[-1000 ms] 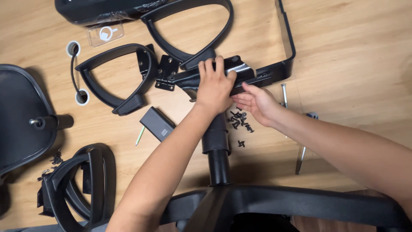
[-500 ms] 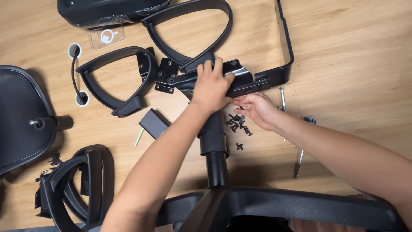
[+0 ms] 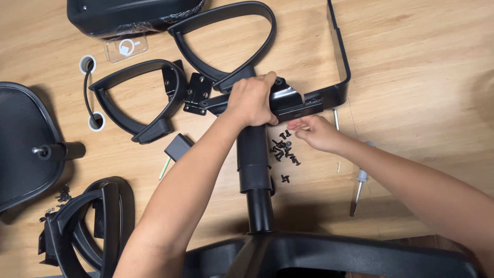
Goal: The person aligns a black metal seat mounting plate onto the gas lift cylinder of an office chair base, fitting the plate brackets together and pressing parts into place. They pick up screws from the table, position them in the plate holes, and use a screwdriver to drive screws into the mechanism.
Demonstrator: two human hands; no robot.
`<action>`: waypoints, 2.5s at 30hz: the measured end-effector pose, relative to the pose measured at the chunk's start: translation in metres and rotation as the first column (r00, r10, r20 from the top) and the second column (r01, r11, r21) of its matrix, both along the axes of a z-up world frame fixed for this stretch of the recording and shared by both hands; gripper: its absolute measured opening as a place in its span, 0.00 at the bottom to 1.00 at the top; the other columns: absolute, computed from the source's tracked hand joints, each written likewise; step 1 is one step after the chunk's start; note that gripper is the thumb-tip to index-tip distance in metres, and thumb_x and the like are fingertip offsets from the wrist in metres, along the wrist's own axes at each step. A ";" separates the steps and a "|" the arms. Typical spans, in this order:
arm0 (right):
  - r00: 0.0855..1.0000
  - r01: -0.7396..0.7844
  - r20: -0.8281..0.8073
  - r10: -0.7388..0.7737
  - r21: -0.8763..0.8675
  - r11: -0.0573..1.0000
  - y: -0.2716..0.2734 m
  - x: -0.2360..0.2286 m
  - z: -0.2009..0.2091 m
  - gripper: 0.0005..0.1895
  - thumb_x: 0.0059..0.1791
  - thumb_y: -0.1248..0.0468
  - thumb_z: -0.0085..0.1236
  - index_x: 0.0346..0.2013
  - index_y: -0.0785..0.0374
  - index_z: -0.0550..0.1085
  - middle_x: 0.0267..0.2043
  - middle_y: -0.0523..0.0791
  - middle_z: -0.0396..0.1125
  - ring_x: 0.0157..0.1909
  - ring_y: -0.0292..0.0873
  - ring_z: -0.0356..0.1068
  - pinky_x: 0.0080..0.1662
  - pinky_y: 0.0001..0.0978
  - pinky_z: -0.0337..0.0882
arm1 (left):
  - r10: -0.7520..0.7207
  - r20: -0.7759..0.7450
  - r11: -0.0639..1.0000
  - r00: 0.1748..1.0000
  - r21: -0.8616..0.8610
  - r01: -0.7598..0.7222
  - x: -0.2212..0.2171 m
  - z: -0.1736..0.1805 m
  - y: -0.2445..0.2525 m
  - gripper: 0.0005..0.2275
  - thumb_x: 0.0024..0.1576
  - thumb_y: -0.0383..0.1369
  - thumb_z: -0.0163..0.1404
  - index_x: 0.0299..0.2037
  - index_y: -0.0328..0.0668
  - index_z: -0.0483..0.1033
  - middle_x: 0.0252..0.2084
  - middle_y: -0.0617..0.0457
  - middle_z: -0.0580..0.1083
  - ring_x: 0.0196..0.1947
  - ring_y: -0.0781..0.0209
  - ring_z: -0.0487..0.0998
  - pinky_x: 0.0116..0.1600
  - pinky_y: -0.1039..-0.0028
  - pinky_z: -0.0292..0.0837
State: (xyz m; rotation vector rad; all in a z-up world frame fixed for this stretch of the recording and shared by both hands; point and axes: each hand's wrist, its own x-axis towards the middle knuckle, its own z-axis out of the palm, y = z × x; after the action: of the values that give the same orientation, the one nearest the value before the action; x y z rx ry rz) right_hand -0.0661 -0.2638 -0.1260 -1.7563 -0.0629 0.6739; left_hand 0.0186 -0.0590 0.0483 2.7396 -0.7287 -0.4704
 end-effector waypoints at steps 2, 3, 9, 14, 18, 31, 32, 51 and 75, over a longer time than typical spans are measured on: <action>0.981 -0.087 0.165 0.105 -0.115 0.990 -0.010 -0.001 -0.002 0.16 0.48 0.67 0.53 0.51 0.67 0.75 0.50 0.48 0.75 0.54 0.40 0.74 0.58 0.33 0.72 | -0.005 -0.026 1.000 1.000 -0.019 0.005 -0.001 0.001 0.000 0.35 0.26 0.40 0.74 0.44 0.39 0.70 0.44 0.42 0.78 0.47 0.38 0.78 0.51 0.56 0.73; 0.982 -0.085 0.161 0.103 -0.116 0.990 -0.013 0.002 0.006 0.16 0.48 0.67 0.53 0.51 0.67 0.75 0.50 0.48 0.75 0.54 0.40 0.74 0.58 0.33 0.72 | -0.008 -0.030 1.000 1.000 -0.020 0.007 -0.002 0.001 -0.001 0.35 0.26 0.40 0.74 0.44 0.39 0.70 0.44 0.42 0.78 0.47 0.38 0.78 0.51 0.56 0.73; 0.910 -0.371 -0.082 0.406 -0.600 0.709 -0.022 0.000 0.099 0.06 0.51 0.63 0.57 0.39 0.60 0.78 0.33 0.48 0.77 0.40 0.44 0.77 0.50 0.38 0.76 | -0.007 -0.039 1.000 0.999 0.020 0.008 0.000 0.003 -0.003 0.35 0.27 0.41 0.74 0.45 0.40 0.70 0.44 0.42 0.78 0.46 0.38 0.78 0.51 0.56 0.73; 0.837 -0.537 -0.469 0.280 -0.612 0.580 -0.043 -0.030 0.082 0.07 0.52 0.65 0.56 0.31 0.66 0.75 0.27 0.47 0.76 0.31 0.41 0.81 0.40 0.34 0.82 | -0.002 -0.039 1.000 0.999 0.024 0.003 0.001 0.002 -0.003 0.35 0.28 0.42 0.74 0.44 0.39 0.70 0.44 0.43 0.78 0.47 0.37 0.78 0.51 0.56 0.73; 0.815 -0.578 -0.487 0.314 -0.660 0.479 -0.043 -0.048 0.065 0.09 0.51 0.67 0.57 0.30 0.70 0.78 0.29 0.51 0.79 0.34 0.44 0.82 0.39 0.35 0.80 | 0.008 -0.049 0.999 0.999 0.037 -0.006 0.000 0.002 -0.003 0.35 0.28 0.41 0.73 0.45 0.40 0.69 0.45 0.43 0.78 0.47 0.38 0.78 0.50 0.56 0.73; 0.894 -0.252 -0.036 0.447 -0.864 0.435 -0.026 -0.100 0.030 0.12 0.45 0.74 0.50 0.43 0.74 0.70 0.37 0.59 0.73 0.40 0.57 0.77 0.39 0.45 0.80 | -0.016 -0.034 1.000 0.999 0.003 0.016 0.001 0.001 -0.002 0.34 0.28 0.41 0.73 0.44 0.39 0.70 0.44 0.43 0.78 0.47 0.37 0.78 0.51 0.56 0.72; 0.889 -0.228 -0.005 0.458 -0.871 0.435 -0.025 -0.102 0.028 0.12 0.45 0.74 0.51 0.43 0.74 0.69 0.37 0.58 0.73 0.40 0.57 0.77 0.38 0.45 0.80 | -0.012 -0.037 1.000 0.999 0.009 0.013 0.001 0.002 -0.003 0.34 0.28 0.40 0.73 0.44 0.40 0.70 0.44 0.43 0.78 0.47 0.37 0.78 0.51 0.55 0.72; 0.909 0.314 -0.379 -0.172 0.355 0.880 0.039 -0.018 -0.011 0.13 0.54 0.66 0.56 0.46 0.75 0.69 0.32 0.51 0.74 0.29 0.41 0.75 0.31 0.30 0.74 | -0.033 0.057 0.998 0.998 0.059 0.029 -0.005 -0.013 -0.023 0.36 0.26 0.42 0.75 0.45 0.37 0.74 0.39 0.38 0.79 0.41 0.39 0.81 0.47 0.58 0.75; 0.573 0.810 -0.618 -0.538 0.525 0.261 0.101 -0.030 -0.038 0.07 0.51 0.70 0.56 0.41 0.72 0.76 0.38 0.50 0.75 0.39 0.42 0.79 0.44 0.32 0.82 | -0.071 0.141 0.997 0.987 0.010 0.070 -0.007 -0.021 -0.021 0.36 0.30 0.41 0.77 0.44 0.30 0.71 0.37 0.38 0.79 0.38 0.43 0.82 0.47 0.62 0.77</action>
State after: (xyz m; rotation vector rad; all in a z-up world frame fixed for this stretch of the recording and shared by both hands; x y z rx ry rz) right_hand -0.0962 -0.1627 -0.1641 -0.6211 0.5702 0.1621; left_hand 0.0119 -0.0797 0.0276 2.7814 -0.8625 -0.2950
